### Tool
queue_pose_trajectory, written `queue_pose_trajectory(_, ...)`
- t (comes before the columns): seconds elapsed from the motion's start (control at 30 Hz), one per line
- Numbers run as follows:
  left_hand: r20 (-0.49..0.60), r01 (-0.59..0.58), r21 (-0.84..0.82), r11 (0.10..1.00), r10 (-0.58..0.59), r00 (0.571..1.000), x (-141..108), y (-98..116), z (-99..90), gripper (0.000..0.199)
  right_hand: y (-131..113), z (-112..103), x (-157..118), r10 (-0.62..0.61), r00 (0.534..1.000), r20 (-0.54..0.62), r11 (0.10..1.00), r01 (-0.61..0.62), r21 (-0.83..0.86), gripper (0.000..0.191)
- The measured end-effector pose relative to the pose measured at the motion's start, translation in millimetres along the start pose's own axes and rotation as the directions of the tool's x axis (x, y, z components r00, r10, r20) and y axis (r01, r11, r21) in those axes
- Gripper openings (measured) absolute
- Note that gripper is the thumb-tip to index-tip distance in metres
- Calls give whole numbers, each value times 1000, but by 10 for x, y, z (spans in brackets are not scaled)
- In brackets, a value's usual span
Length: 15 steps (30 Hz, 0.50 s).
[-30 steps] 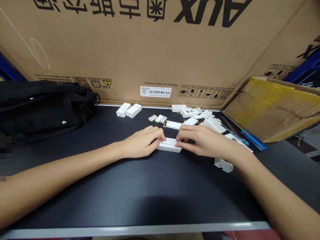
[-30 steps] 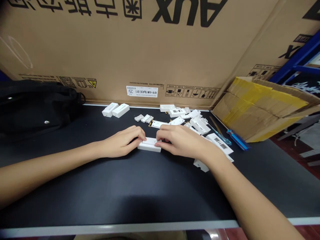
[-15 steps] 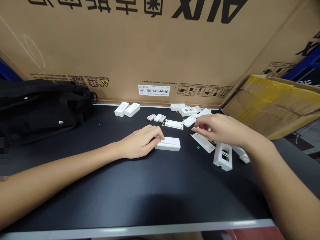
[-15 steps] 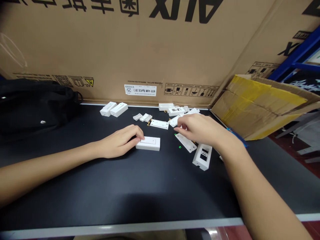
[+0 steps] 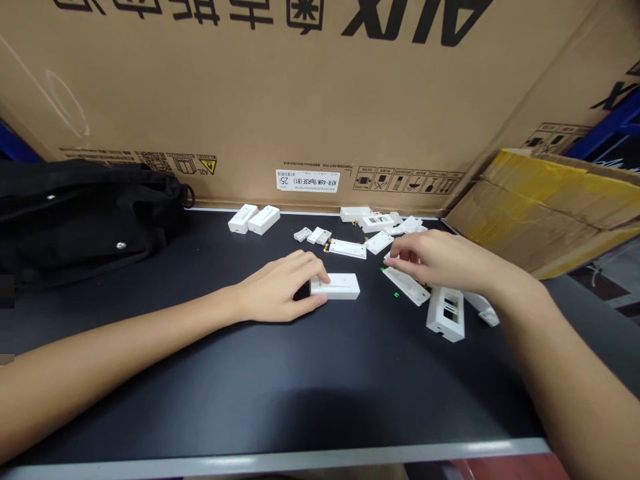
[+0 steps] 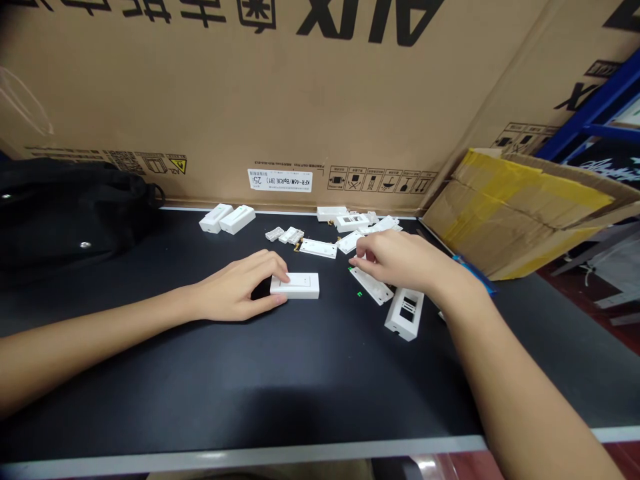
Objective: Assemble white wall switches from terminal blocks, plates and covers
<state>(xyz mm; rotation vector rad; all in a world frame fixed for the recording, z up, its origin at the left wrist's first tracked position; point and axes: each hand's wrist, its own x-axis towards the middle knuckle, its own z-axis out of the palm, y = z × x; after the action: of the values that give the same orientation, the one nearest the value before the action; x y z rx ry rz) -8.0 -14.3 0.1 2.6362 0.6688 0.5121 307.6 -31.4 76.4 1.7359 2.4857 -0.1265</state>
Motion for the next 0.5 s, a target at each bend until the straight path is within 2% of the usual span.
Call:
queue_pose_trajectory(0.17, 16, 41, 25, 999, -41, 999, -1, 4, -3, 23, -11, -11, -6, 37, 999, 33, 999, -37, 5, 37)
queue_pose_trajectory(0.33, -24, 133, 51, 990, -132, 991, -8, 6, -7, 24, 22, 0, -16, 27, 997, 71, 998, -30, 47, 36)
queue_pose_trajectory(0.5, -31, 104, 30, 994, -103, 994, -5, -11, -14, 25, 31, 22, -10, -22, 993, 116, 995, 10, 100, 31)
